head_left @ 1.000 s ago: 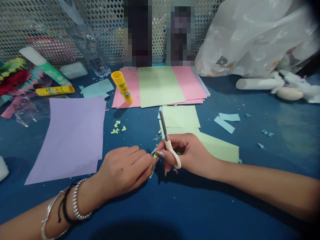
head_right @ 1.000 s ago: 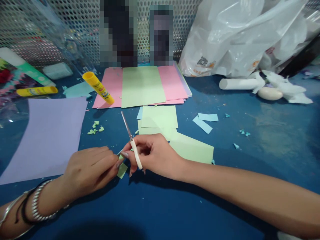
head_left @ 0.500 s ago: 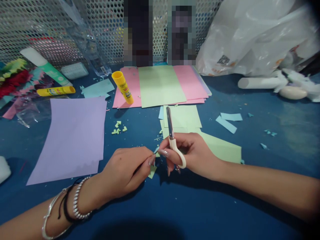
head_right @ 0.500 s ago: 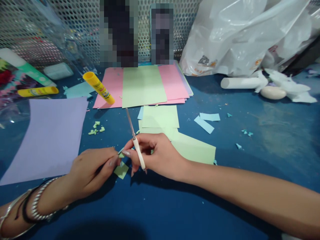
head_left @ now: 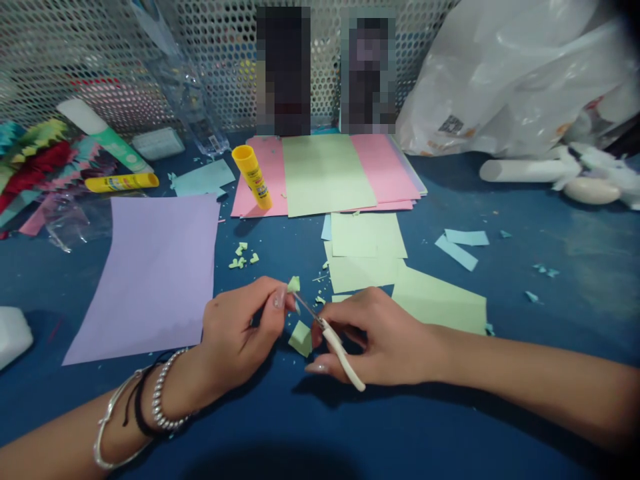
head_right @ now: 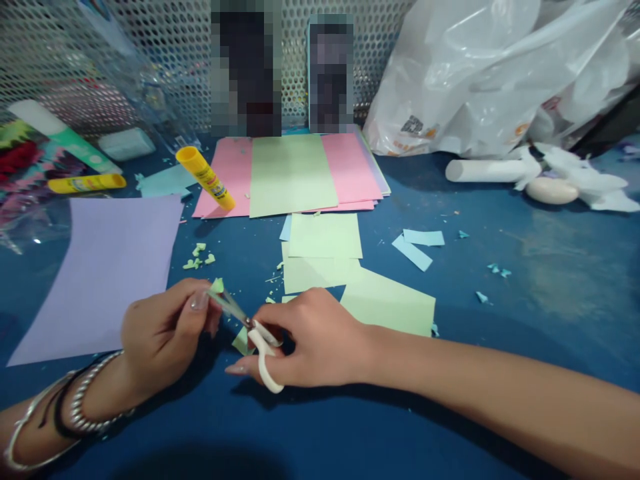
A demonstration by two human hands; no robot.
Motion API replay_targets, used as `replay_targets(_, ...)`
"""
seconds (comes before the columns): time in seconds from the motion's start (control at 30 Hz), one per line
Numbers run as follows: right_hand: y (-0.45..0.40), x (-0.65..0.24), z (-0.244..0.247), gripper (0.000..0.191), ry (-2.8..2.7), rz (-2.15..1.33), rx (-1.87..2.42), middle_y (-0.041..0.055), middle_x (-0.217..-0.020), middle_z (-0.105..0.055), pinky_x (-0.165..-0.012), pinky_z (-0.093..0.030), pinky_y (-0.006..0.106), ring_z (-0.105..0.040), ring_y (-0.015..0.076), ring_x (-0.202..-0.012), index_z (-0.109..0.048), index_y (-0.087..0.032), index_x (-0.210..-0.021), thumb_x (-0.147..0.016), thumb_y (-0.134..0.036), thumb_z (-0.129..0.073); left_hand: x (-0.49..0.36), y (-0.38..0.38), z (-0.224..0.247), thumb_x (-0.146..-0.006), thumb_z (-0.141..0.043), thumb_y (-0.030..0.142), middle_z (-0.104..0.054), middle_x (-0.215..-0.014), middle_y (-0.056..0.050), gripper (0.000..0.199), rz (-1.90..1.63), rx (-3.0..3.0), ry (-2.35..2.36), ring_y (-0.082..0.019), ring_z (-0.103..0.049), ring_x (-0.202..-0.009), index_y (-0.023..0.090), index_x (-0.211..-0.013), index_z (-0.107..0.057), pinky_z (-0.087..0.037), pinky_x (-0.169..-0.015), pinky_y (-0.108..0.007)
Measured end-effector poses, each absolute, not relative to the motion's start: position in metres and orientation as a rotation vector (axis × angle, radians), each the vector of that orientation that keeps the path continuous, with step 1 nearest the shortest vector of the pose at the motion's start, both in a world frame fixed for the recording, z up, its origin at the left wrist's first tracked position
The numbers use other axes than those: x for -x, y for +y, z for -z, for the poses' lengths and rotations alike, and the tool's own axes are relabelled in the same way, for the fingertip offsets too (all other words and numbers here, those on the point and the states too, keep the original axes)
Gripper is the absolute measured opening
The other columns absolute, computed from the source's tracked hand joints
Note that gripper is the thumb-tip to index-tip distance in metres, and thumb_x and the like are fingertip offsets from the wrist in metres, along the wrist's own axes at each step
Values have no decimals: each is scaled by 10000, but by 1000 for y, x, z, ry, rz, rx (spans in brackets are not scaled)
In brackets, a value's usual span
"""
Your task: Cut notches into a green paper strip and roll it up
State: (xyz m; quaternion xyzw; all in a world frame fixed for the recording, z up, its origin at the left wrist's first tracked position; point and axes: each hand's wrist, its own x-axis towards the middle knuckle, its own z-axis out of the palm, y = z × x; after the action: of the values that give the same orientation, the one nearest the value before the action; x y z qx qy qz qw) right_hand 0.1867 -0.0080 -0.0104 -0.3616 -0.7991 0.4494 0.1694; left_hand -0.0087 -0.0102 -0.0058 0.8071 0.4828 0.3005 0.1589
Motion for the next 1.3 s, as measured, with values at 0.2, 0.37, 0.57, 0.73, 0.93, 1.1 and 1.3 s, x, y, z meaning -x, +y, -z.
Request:
replay_targets(0.2, -6, -188, 12, 322, -2252, -1308, 1005, -50, -495, -427, -439, -269, 179, -361, 52, -444, -584, -147, -731, -764, -468, -582, 9, -9, 6, -863, -338, 152, -554, -535, 50, 290, -827, -2400, 1233, -59, -523, -467, 180, -621, -495, -374, -454, -181)
replay_targets(0.37, -5, -191, 11, 290, -2133, -1555, 895, -53, -501, -466, -425, -291, 149, -390, 40, -442, -582, -148, -768, -770, -438, -593, 12, -6, 7, -870, -333, 136, -538, -546, 43, 267, -755, -2353, 1071, -70, -500, -470, 184, -670, -503, -392, -470, -189)
replay_targets(0.57, -4, -193, 9, 251, -2012, -1808, 847, -37, -538, -536, -410, -324, 138, -453, 46, -435, -581, -150, -818, -768, -394, -603, 14, -5, 14, -922, -318, 258, -535, -613, 17, 213, -809, -1873, 879, -86, -512, -515, 192, -773, -455, -436, -488, -206)
replay_targets(0.73, -2, -193, 10, 267, -1994, -1867, 844, -39, -530, -536, -399, -312, 133, -446, 39, -417, -589, -144, -832, -759, -400, -613, 12, -3, 21, -852, -495, 407, -492, -720, 17, 290, -878, -1437, 771, -69, -481, -503, 229, -1059, -401, -432, -422, -166)
replay_targets(0.93, -2, -194, 11, 300, -2014, -1888, 813, -31, -534, -544, -409, -319, 133, -470, 45, -431, -598, -132, -845, -750, -415, -622, 12, 2, 19, -859, -517, 318, -519, -620, 39, 146, -786, -1196, 574, -29, -472, -433, 205, -938, -564, -419, -389, -99)
replay_targets(1.1, -1, -194, 11, 343, -2009, -1936, 803, -5, -563, -583, -427, -352, 153, -501, 67, -448, -592, -126, -880, -749, -443, -612, 11, 4, 19, -829, -559, 328, -567, -636, 35, 160, -750, -1058, 544, -26, -509, -407, 187, -895, -597, -435, -360, -95)
replay_targets(1.3, 0, -194, 11, 329, -1993, -1944, 798, 15, -577, -615, -449, -369, 154, -547, 82, -482, -588, -130, -883, -753, -431, -614, 10, 5, 19, -818, -574, 344, -559, -609, 39, 168, -739, -1049, 577, -29, -515, -415, 186, -868, -603, -429, -362, -95)
